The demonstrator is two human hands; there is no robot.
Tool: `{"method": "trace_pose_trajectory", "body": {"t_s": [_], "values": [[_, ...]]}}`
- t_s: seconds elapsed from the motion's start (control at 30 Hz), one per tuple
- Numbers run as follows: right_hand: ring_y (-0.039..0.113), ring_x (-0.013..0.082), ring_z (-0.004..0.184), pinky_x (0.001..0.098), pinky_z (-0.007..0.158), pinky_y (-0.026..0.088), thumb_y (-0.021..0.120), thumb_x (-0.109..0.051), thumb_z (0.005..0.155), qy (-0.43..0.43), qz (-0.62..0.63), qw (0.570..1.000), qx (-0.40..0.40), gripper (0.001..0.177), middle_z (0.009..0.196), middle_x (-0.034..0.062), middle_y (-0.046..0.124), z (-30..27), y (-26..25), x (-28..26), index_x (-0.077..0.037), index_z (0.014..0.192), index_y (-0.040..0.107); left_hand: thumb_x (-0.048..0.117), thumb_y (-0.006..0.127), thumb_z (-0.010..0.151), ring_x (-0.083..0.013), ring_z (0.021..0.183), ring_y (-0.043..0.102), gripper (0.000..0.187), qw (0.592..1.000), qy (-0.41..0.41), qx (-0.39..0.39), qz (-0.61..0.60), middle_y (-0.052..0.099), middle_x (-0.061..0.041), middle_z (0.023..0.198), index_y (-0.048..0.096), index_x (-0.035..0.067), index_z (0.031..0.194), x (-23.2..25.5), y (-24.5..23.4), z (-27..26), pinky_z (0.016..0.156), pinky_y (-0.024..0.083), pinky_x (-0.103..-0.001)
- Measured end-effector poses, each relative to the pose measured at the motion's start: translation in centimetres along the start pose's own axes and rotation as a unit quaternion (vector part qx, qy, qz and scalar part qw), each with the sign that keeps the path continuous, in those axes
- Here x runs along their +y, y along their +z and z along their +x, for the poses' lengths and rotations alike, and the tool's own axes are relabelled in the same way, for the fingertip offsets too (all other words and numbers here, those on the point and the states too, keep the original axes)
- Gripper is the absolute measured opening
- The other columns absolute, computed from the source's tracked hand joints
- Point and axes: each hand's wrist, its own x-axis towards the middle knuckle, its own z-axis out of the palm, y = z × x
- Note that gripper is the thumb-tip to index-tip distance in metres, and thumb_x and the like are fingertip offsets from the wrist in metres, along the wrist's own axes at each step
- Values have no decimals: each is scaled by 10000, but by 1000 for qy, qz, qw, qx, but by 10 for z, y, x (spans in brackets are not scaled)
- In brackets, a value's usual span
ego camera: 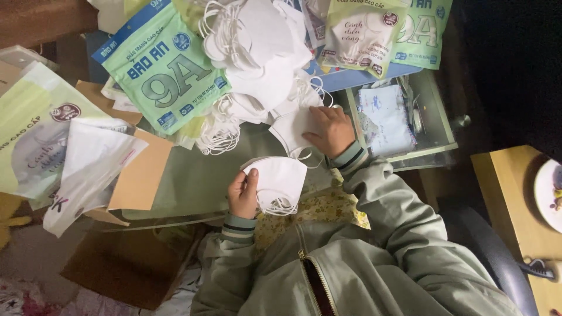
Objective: A person is manually inspecting and packing face masks into plastic bags at a workstation.
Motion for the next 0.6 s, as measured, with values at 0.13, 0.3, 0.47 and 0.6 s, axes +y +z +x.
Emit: {"method": "trace_pose_trajectory", "body": {"t_s": [0.13, 0.3, 0.47, 0.6], "values": [[592, 351, 1198, 489, 920, 488, 811, -424, 839, 5, -35, 999, 16, 691, 1267, 155, 656, -8, -6, -6, -81, 1401, 602, 378, 695, 1023, -106, 682, 610, 346, 1000, -13, 1, -15, 691, -79, 738, 756, 59, 1144, -46, -10, 8, 631, 547, -346], [593, 368, 1173, 542, 981, 448, 815, -392, 848, 26, -14, 1000, 9, 669, 1177, 162, 660, -9, -5, -8, -68, 1391, 596, 359, 695, 1031, -133, 799, 625, 365, 1000, -5, 14, 16, 733, -123, 841, 748, 25, 1168, -53, -12, 6, 685, 556, -380], [591, 323, 1092, 515, 950, 430, 830, -347, 821, 65, 21, 998, 11, 460, 1019, 80, 654, -7, 9, 5, -116, 1196, 700, 364, 691, 1031, -142, 746, 648, 376, 1000, -7, 8, -1, 740, -146, 830, 745, 32, 1201, -20, -4, 2, 662, 558, -380], [616, 303, 1087, 444, 882, 455, 749, -274, 884, 72, 24, 996, 52, 156, 1000, 57, 677, -5, 43, 33, -168, 999, 756, 360, 696, 1035, -96, 730, 624, 374, 1000, -2, 14, -14, 738, -121, 817, 743, 27, 1200, -56, -13, 9, 636, 551, -349]]}}
